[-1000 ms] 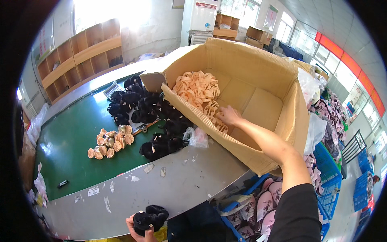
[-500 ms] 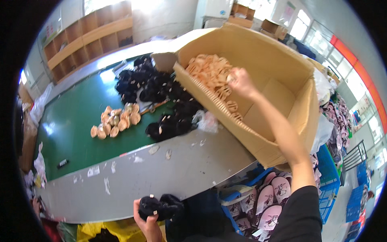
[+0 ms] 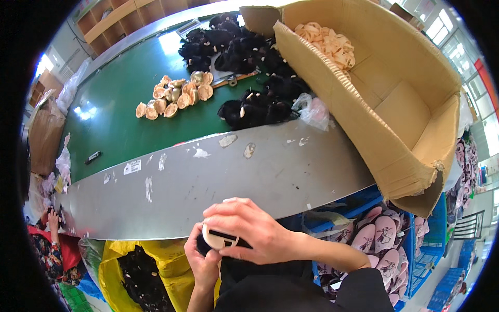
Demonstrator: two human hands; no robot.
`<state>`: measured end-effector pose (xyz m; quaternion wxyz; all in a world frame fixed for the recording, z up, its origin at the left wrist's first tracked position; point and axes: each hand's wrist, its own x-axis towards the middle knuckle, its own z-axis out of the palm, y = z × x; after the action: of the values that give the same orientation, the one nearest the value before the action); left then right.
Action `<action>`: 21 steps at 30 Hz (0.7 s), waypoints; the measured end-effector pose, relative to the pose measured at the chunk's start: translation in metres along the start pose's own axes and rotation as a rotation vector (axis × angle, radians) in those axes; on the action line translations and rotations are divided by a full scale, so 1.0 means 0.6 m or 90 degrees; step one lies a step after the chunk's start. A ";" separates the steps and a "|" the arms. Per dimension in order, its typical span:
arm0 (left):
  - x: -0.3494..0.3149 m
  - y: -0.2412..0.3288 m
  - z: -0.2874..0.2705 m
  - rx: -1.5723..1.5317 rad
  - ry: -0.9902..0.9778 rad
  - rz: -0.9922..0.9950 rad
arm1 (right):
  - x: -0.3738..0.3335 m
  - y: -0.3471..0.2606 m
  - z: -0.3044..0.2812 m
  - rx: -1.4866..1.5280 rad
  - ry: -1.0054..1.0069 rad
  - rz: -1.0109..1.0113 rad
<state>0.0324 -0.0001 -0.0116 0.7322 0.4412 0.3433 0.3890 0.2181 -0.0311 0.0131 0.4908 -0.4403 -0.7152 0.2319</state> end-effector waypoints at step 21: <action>-0.001 -0.005 -0.036 0.272 -0.041 0.133 | -0.008 0.017 0.016 0.141 -0.089 0.044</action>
<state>0.0148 0.0065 -0.0224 0.5887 0.6314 0.3463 0.3671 0.2142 -0.0292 -0.0006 0.4774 -0.3903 -0.7019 0.3565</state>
